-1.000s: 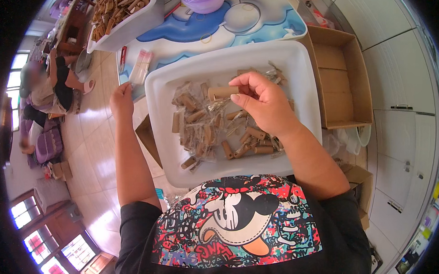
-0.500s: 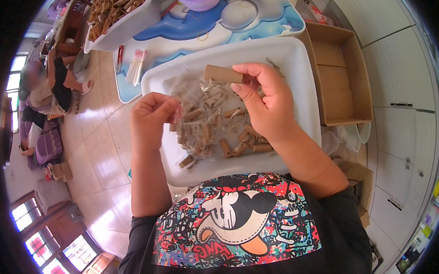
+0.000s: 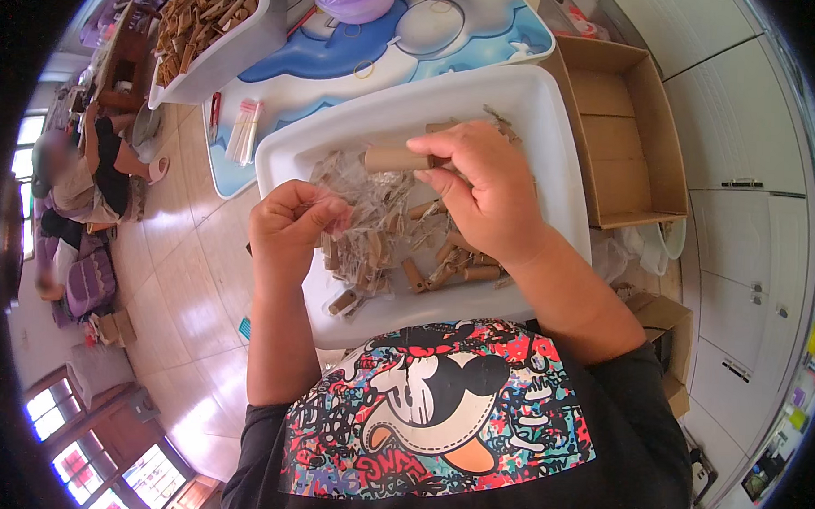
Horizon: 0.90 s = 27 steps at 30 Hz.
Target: The person takes small brown cylindrical plastic components from a white tray and places them individually into small clear plastic bags by hand.
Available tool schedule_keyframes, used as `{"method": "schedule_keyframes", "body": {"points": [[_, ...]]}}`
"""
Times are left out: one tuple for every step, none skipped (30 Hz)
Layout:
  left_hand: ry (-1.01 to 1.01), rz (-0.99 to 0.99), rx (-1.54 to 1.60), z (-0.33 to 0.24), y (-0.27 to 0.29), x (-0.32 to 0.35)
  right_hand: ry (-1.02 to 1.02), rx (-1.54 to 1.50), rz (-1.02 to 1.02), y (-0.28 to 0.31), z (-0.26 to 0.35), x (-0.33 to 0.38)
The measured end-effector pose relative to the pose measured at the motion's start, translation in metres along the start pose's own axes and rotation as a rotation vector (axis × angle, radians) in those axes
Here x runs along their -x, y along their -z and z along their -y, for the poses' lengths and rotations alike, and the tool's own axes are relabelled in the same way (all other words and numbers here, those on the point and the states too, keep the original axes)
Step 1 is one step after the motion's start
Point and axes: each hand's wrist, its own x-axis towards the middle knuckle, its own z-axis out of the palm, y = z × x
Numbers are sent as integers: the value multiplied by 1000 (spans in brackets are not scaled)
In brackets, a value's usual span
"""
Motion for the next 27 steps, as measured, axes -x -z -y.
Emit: {"method": "schedule_keyframes", "body": {"points": [[12, 12, -35, 0, 0, 0, -1, 1, 0, 0, 0, 0], [25, 25, -69, 0, -1, -1, -23, 6, 57, 1, 0, -1], [26, 24, -70, 0, -2, -1, -45, 9, 116, 1, -1, -1], [81, 60, -122, -1, -3, -2, -46, 8, 116, 1, -2, -2], [136, 97, -174, -1, -5, -3, -39, -2, 155, 1, -3, -3], [136, 96, -175, -1, -6, -3, -32, -13, 195, 0, -4, -3], [162, 153, -136, -1, -9, -4, -32, -14, 196, 0, -5, -3], [187, 210, -98, 0, -10, -5, -68, -49, 225, 0, -5, -3], [188, 213, -98, 0, -10, -6, -105, -81, 251, 1, -6, -3], [250, 256, -46, 0, -9, -7, -107, -80, 250, 3, -8, -3], [313, 298, 6, 0, -9, -8, -130, -110, 304, 5, -10, -4], [314, 301, 6, 2, -10, -9, -154, -140, 357, 6, -12, -4], [347, 323, 74, 5, -10, -9, -156, -138, 355, 4, -10, -3], [380, 345, 143, 8, -10, -9, -352, -280, 278, 0, -6, -1], [381, 345, 143, 10, -11, -10, -547, -421, 197, -3, -3, 0], [405, 351, 220, 11, -12, -10, -548, -421, 196, -2, -2, 0], [429, 356, 297, 13, -12, -11, -533, -345, 201, -2, -1, 0], [430, 357, 296, 14, -12, -11, -517, -268, 204, -1, 0, 0], [436, 353, 330, 15, -12, -12, -518, -268, 203, -1, -3, 0], [442, 348, 364, 16, -12, -12, -341, -138, 241, 0, -8, 0], [442, 349, 364, 18, -12, -12, -162, -8, 276, 0, -11, 0], [440, 317, 367, 20, -12, -13, -162, -7, 276, -1, -10, 1], [438, 284, 370, 22, -12, -13, -99, 55, 275, -3, -9, 2], [438, 284, 370, 22, -13, -13, -34, 117, 275, -5, -8, 3], [427, 265, 427, 22, -14, -14, -34, 117, 275, -6, -7, 2], [414, 246, 484, 22, -15, -14, 5, 117, 241, -8, -6, 1], [415, 248, 484, 22, -17, -14, 43, 118, 206, -9, -6, 1]]}}
